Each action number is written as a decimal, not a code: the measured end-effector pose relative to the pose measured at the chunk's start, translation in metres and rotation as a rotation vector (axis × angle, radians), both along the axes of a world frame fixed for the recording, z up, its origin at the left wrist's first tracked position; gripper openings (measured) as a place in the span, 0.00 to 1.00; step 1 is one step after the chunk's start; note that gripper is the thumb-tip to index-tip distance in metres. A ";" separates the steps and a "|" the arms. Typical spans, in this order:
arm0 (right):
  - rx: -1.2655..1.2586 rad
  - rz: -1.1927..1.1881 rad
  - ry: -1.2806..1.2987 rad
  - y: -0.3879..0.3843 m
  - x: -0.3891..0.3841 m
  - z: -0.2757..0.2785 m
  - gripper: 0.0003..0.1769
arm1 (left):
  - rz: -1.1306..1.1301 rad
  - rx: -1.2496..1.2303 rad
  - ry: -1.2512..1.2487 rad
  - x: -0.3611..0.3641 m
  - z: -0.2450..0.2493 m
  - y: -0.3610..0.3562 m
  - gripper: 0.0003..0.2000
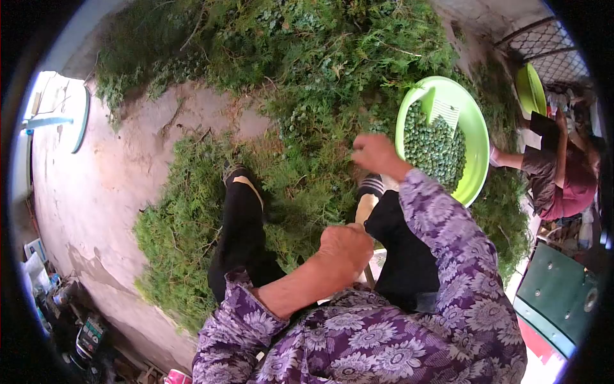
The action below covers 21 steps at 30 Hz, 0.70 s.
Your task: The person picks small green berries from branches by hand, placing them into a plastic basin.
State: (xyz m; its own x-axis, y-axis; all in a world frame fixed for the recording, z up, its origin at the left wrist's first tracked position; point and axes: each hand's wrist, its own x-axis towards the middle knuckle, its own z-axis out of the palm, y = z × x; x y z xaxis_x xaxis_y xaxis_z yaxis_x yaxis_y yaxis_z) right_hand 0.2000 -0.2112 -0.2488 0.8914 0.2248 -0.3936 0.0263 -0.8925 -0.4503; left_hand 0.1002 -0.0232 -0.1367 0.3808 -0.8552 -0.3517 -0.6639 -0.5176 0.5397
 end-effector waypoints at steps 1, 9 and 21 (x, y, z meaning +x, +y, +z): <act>0.066 0.065 0.104 0.008 -0.015 -0.018 0.13 | -0.001 0.013 0.019 -0.003 -0.002 -0.003 0.07; 0.047 -0.107 0.311 0.045 -0.116 -0.171 0.12 | 0.104 0.088 -0.014 0.005 0.005 0.001 0.06; -0.157 -0.668 0.424 0.064 -0.106 -0.195 0.17 | 0.172 0.004 -0.192 0.016 0.028 0.007 0.14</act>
State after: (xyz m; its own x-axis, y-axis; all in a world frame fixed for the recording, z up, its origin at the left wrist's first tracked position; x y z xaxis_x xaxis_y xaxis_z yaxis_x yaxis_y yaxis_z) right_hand 0.0942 -0.1476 -0.4437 0.5860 -0.3890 -0.7109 -0.6799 -0.7133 -0.1702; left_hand 0.1165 -0.0161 -0.1085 0.5805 -0.7709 -0.2622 -0.6561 -0.6335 0.4102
